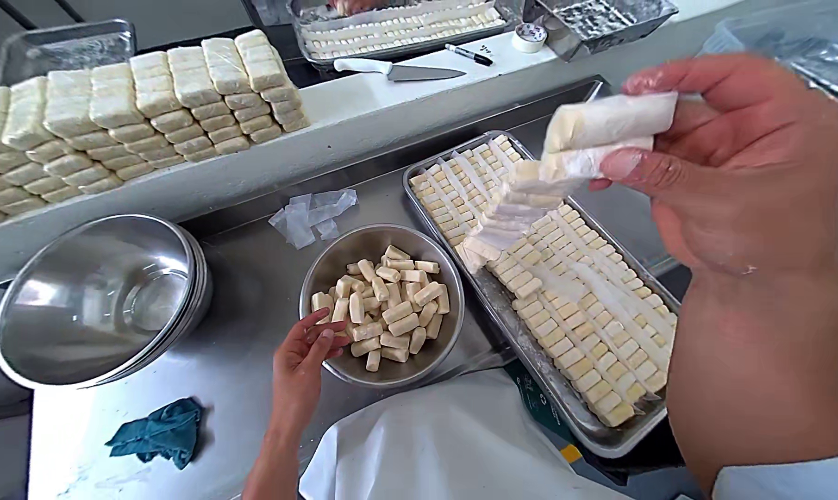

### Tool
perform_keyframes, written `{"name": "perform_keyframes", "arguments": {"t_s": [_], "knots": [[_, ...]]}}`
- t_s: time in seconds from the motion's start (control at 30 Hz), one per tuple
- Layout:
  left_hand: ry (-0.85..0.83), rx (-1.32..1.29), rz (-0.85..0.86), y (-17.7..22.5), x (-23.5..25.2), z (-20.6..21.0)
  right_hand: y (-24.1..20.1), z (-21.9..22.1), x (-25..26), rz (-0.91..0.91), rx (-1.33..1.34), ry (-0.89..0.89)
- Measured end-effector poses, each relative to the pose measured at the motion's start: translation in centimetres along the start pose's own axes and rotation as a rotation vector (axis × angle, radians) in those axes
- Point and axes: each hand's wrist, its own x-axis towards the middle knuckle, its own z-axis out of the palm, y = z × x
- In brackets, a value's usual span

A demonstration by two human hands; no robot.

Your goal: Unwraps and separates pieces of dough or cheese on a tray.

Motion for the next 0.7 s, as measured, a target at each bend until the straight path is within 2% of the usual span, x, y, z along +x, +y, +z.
{"name": "perform_keyframes", "arguments": {"t_s": [0.23,0.3,0.43,0.53,0.63,0.7], "knots": [[0.01,-0.087,0.065,1.9,-0.4,0.5,-3.5,6.4,2.8,-0.236,0.162,-0.159],[0.019,-0.101,0.082,2.4,-0.6,0.6,-3.0,8.5,2.5,-0.232,0.235,-0.181],[0.04,-0.098,0.104,3.6,-0.7,0.8,2.1,13.5,0.5,0.06,0.332,-0.334],[0.016,-0.055,0.142,4.5,-0.6,1.3,5.8,16.4,-1.8,0.287,0.255,-0.478],[-0.084,0.116,0.196,5.2,-0.1,1.6,6.7,17.8,-3.3,0.408,0.132,-0.637],[-0.144,0.255,0.2,5.5,0.2,1.9,6.6,18.1,-3.5,0.434,0.151,-0.675]]}}
